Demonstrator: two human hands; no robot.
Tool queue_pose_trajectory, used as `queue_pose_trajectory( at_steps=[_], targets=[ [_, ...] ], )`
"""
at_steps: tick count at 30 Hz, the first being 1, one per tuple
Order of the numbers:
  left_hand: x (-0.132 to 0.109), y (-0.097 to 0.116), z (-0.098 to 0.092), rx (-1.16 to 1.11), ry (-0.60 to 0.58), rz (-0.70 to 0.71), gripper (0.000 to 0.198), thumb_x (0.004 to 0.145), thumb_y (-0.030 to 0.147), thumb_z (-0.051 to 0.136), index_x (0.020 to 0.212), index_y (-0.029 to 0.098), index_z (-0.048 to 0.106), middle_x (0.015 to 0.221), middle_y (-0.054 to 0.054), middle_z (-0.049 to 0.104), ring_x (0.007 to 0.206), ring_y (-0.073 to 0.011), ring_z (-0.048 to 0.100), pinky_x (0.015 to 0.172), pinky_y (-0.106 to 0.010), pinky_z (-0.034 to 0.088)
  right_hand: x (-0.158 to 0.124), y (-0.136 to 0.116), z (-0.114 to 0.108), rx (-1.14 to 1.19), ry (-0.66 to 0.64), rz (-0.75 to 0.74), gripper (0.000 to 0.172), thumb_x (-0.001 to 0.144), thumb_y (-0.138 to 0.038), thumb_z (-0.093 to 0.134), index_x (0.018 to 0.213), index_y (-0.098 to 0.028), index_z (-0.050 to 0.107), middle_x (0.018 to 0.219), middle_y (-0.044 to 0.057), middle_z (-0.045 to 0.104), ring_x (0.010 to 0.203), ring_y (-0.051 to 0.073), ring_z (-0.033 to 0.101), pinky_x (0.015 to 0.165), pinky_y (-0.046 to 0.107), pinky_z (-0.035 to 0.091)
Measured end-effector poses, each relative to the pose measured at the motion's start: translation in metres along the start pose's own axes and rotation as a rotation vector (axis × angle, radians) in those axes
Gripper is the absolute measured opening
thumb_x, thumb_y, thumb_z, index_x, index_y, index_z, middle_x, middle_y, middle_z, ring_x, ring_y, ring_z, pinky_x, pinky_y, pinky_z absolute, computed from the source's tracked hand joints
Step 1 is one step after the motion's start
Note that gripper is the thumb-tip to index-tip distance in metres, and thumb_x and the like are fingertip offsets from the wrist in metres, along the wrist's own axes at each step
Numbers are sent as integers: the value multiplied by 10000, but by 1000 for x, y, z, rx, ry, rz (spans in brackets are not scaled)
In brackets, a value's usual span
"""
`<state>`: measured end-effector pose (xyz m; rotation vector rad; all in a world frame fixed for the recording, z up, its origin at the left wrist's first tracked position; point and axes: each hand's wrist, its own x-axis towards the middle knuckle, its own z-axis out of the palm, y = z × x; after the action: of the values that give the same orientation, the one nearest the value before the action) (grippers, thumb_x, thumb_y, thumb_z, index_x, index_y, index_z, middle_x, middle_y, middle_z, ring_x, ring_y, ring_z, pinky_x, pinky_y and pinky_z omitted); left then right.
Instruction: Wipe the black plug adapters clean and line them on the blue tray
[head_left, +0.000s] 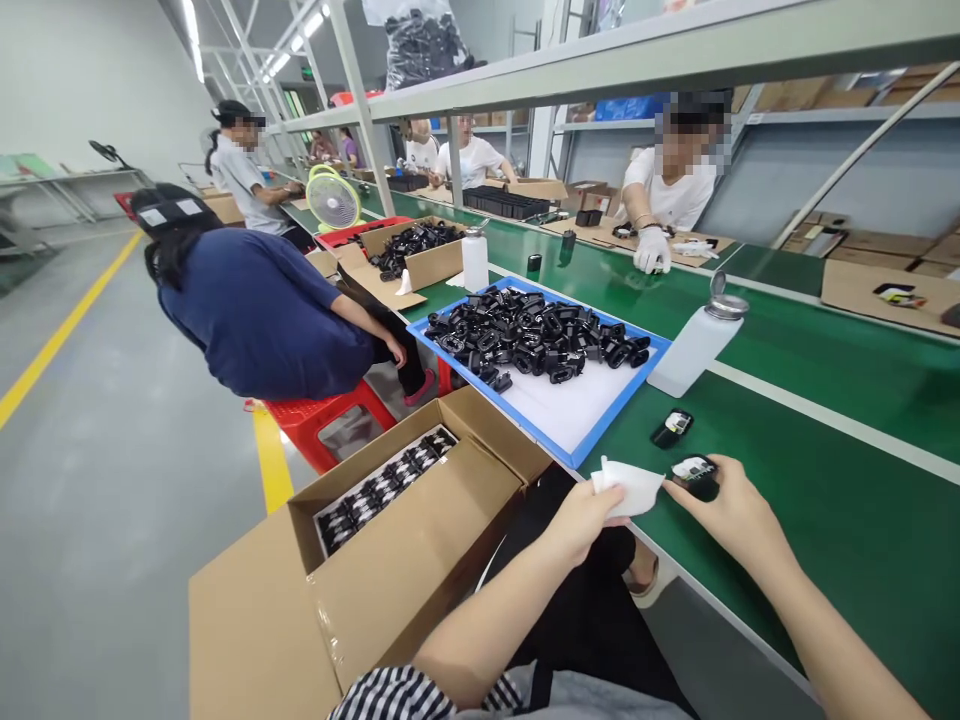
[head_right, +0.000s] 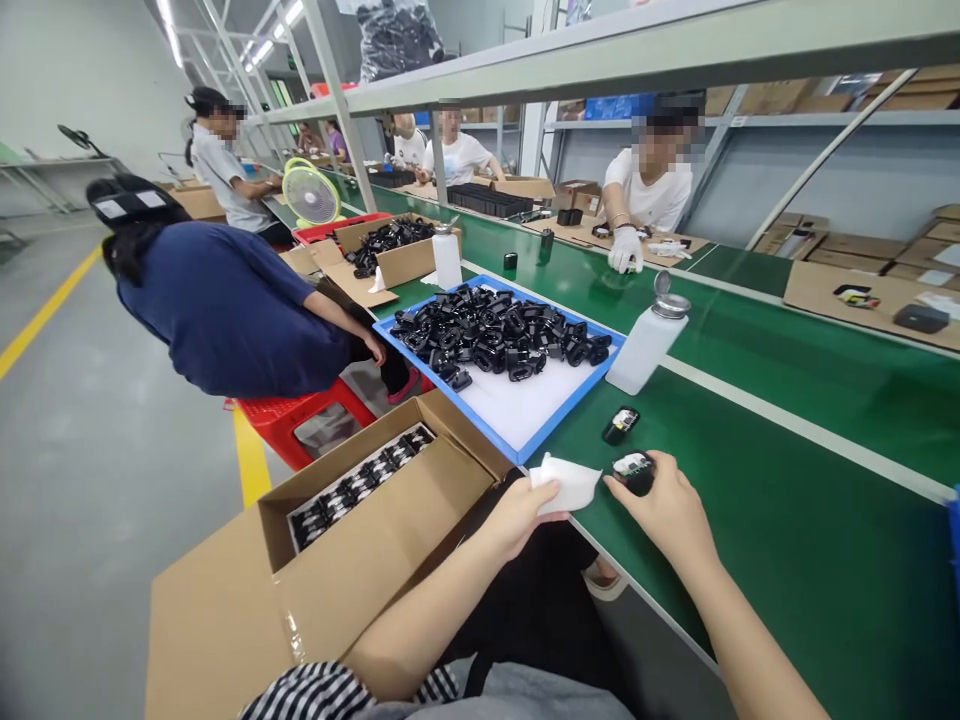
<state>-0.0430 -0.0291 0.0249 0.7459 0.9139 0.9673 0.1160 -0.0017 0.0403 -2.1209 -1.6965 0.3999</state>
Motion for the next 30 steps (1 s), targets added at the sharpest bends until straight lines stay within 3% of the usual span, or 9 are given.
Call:
queue_pose_trajectory(
  at_steps=[3, 6, 10, 12, 14, 18, 21, 26, 30],
  targets=[
    [23, 6, 11, 128, 18, 32, 314, 752, 217, 367, 978, 67, 523, 986, -137, 575, 869, -200, 553, 718, -340, 449, 3, 7, -5, -73, -43, 90, 644, 502, -578, 435, 959, -126, 389, 942, 186, 523, 945, 356, 458, 704, 436, 419],
    [42, 11, 22, 297, 43, 137, 333, 719, 184, 418, 1031, 92, 491, 996, -105, 572, 902, -200, 531, 795, -340, 411, 6, 9, -10, -99, -119, 145, 665, 479, -603, 430, 945, -129, 402, 939, 187, 518, 946, 355, 452, 701, 418, 428],
    [47, 25, 35, 958, 132, 305, 510, 698, 186, 449, 1181, 67, 335, 1069, -150, 512, 951, -264, 482, 791, -380, 397, 5, 11, -11, -91, -145, 155, 729, 461, -621, 423, 977, -106, 406, 989, 202, 500, 964, 374, 430, 731, 432, 415],
    [42, 38, 35, 1245, 214, 348, 436, 728, 206, 413, 1149, 94, 387, 1078, -130, 503, 948, -255, 476, 760, -354, 414, 4, 14, -10, -60, -142, 137, 781, 452, -621, 432, 1019, -84, 396, 1046, 209, 476, 976, 385, 420, 761, 446, 398],
    [37, 55, 24, 1391, 318, 337, 324, 748, 210, 387, 1053, 154, 482, 1036, -76, 531, 914, -212, 493, 743, -303, 423, 2, 18, -9, -13, -133, 103, 848, 457, -618, 441, 1093, -65, 351, 1127, 210, 423, 1000, 382, 407, 793, 451, 381],
    [46, 90, -23, 1469, 571, 235, 302, 751, 155, 361, 1020, 139, 499, 990, -100, 533, 938, -214, 475, 754, -308, 409, -1, 28, -9, 115, -156, 54, 868, 525, -612, 405, 1178, -57, 267, 1192, 198, 369, 1040, 330, 398, 827, 426, 370],
    [65, 100, -49, 1510, 630, 219, 311, 751, 202, 396, 1041, 137, 487, 1013, -110, 512, 984, -233, 441, 776, -320, 394, -2, 31, -10, 136, -161, 41, 803, 561, -594, 385, 1160, -65, 305, 1158, 188, 409, 1047, 317, 395, 844, 427, 354],
    [93, 94, -46, 1592, 540, 236, 296, 741, 223, 429, 1025, 187, 503, 983, -75, 541, 917, -208, 499, 734, -307, 412, -2, 34, -8, 134, -135, 21, 762, 582, -577, 393, 1158, -83, 319, 1164, 177, 408, 1066, 317, 374, 850, 442, 342],
    [99, 95, -39, 1614, 501, 235, 258, 732, 156, 416, 955, 151, 544, 894, -96, 587, 845, -217, 540, 697, -325, 419, -5, 32, -13, 204, -95, 4, 739, 584, -576, 406, 1145, -101, 334, 1180, 174, 392, 1057, 320, 383, 843, 454, 344]
  ],
)
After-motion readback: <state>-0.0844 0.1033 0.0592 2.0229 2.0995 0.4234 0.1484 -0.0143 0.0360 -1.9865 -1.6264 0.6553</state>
